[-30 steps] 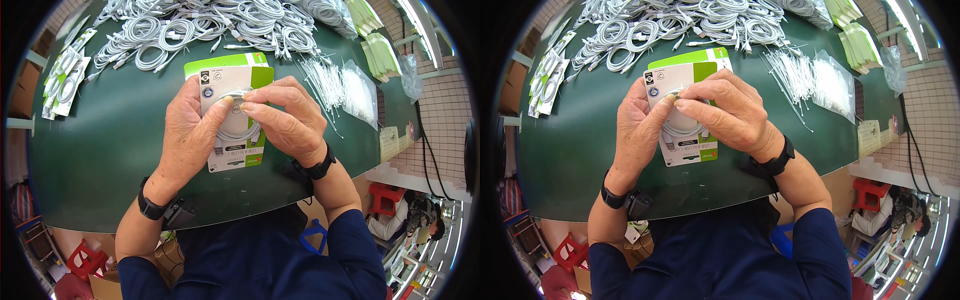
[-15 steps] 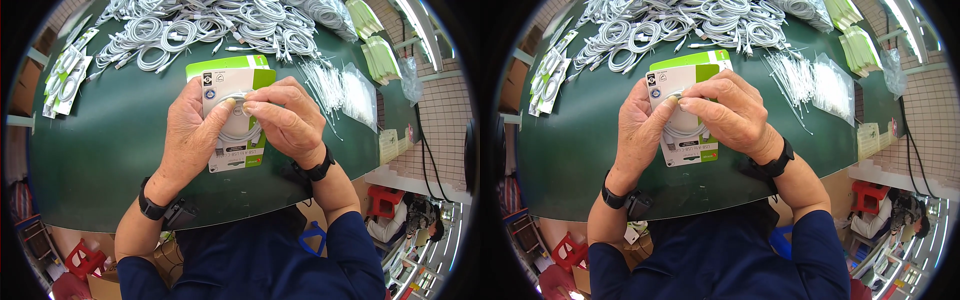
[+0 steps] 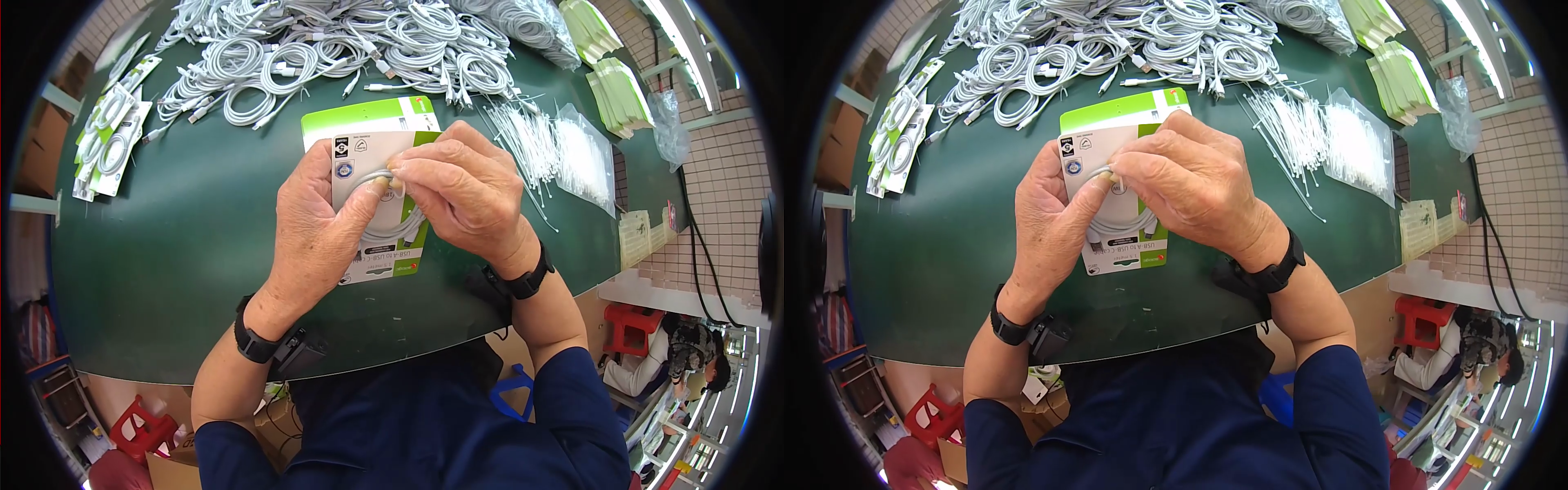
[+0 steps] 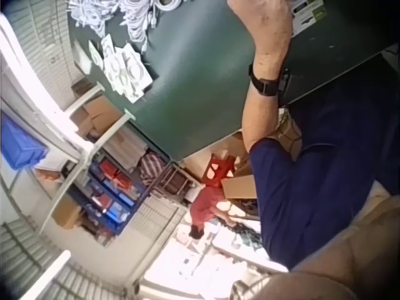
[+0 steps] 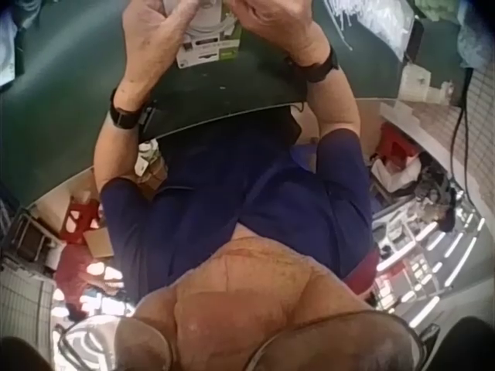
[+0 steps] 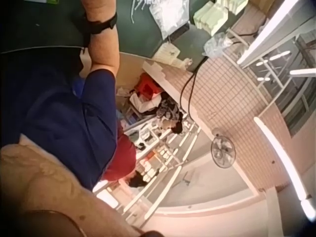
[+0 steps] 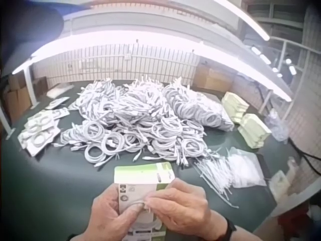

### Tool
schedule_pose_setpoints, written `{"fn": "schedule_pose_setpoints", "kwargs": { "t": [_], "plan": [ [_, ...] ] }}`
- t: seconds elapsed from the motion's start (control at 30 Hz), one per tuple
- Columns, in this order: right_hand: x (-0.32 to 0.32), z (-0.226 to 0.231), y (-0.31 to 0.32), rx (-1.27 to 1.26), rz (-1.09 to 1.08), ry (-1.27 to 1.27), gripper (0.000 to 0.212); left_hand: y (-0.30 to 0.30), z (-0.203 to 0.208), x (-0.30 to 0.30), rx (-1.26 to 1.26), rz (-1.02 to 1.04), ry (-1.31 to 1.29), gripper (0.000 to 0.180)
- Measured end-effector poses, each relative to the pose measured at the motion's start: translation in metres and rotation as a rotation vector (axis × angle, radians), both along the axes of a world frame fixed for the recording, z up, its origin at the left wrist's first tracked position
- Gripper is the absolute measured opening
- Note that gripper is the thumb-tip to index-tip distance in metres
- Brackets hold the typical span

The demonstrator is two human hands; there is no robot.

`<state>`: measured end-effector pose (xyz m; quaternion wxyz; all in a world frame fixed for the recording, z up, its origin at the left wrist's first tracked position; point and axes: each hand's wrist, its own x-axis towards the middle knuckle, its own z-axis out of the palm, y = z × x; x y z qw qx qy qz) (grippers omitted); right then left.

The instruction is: The person packages a USB cable by placing it onto a cardboard backing and securing it with a plastic tie. They thread the tie through the backing, tighten it, and then set the assembly aside to begin the process again with another cable.

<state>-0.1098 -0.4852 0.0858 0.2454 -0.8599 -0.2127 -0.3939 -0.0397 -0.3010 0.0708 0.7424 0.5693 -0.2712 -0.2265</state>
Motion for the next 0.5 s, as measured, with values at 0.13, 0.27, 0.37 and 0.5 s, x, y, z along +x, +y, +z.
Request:
{"fn": "schedule_pose_setpoints", "kwargs": {
  "t": [0.13, 0.27, 0.37, 0.5],
  "plan": [
    [0.001, 0.002, -0.001, -0.009, 0.019, 0.003, 0.031, 0.000, 0.002, 0.000, 0.002, -0.003, -0.005, 0.033],
    [0.000, 0.009, -0.003, 0.058, 0.024, 0.087, 0.033, 0.001, 0.005, -0.002, 0.002, -0.014, -0.006, 0.034],
    [-0.001, 0.009, -0.005, 0.060, 0.034, 0.119, 0.035, 0.001, 0.005, -0.002, 0.007, -0.021, 0.000, 0.035],
    [-0.008, 0.017, -0.001, 0.268, -0.026, 0.210, 0.028, 0.003, 0.004, 0.001, 0.014, -0.028, 0.028, 0.036]
  ]
}}
